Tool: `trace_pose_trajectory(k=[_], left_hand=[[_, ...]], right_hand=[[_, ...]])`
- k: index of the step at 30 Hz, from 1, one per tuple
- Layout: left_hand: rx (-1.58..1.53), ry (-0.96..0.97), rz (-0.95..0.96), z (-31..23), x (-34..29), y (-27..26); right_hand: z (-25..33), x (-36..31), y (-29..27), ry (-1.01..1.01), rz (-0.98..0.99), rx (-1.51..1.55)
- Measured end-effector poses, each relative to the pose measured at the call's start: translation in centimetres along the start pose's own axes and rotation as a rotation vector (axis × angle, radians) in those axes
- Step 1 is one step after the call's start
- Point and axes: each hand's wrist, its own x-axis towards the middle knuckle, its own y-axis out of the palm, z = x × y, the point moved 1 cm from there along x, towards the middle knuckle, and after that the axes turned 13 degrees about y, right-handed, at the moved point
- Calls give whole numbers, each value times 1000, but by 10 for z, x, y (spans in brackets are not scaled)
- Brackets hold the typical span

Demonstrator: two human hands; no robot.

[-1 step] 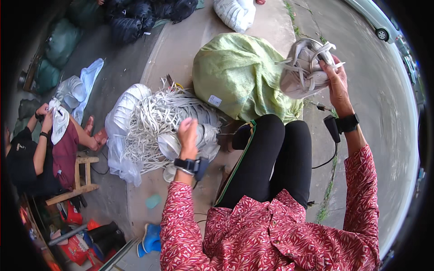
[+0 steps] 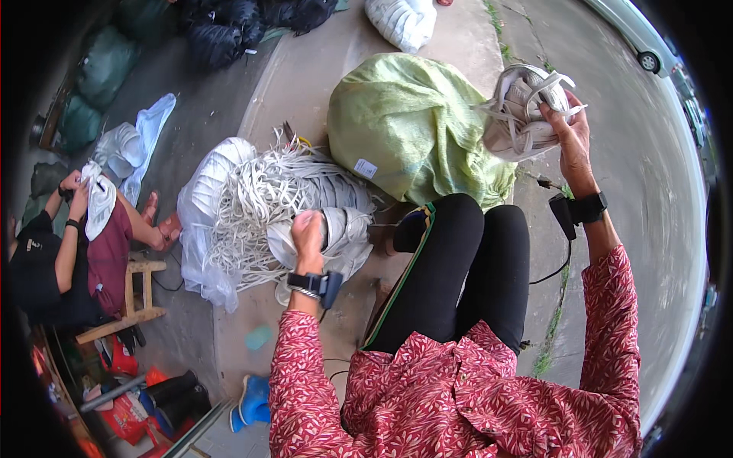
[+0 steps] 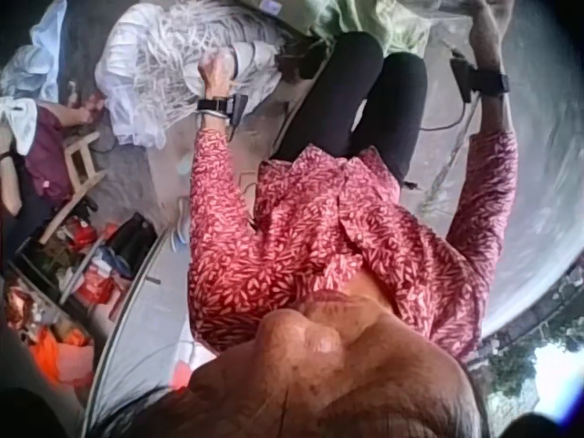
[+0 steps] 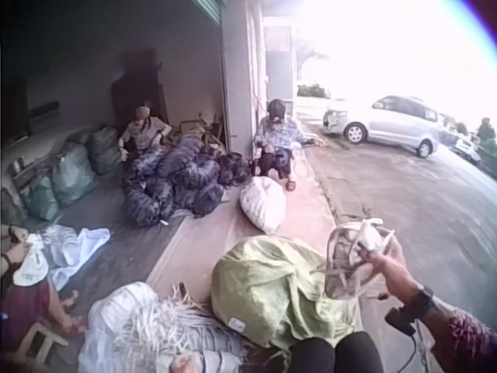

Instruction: Lacing a pair of white sneakers by hand in a shoe production environment.

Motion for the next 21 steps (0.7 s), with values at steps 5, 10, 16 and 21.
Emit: trace_pose_trajectory(k=[5,10,16,21], left_hand=[[105,-315,-304,108,-20,-128],[161,-629,-326,120,-42,-141],[191,-220,-148,128,-7,-126],[134,-241,-104,117,38,-91]], right_hand=[[-47,38,34,-507,-208,-627],[-136,44,78,-367,290,-1053],[-157,47,104,82,451,-1007],[-174,62,91,159,487,-1020]])
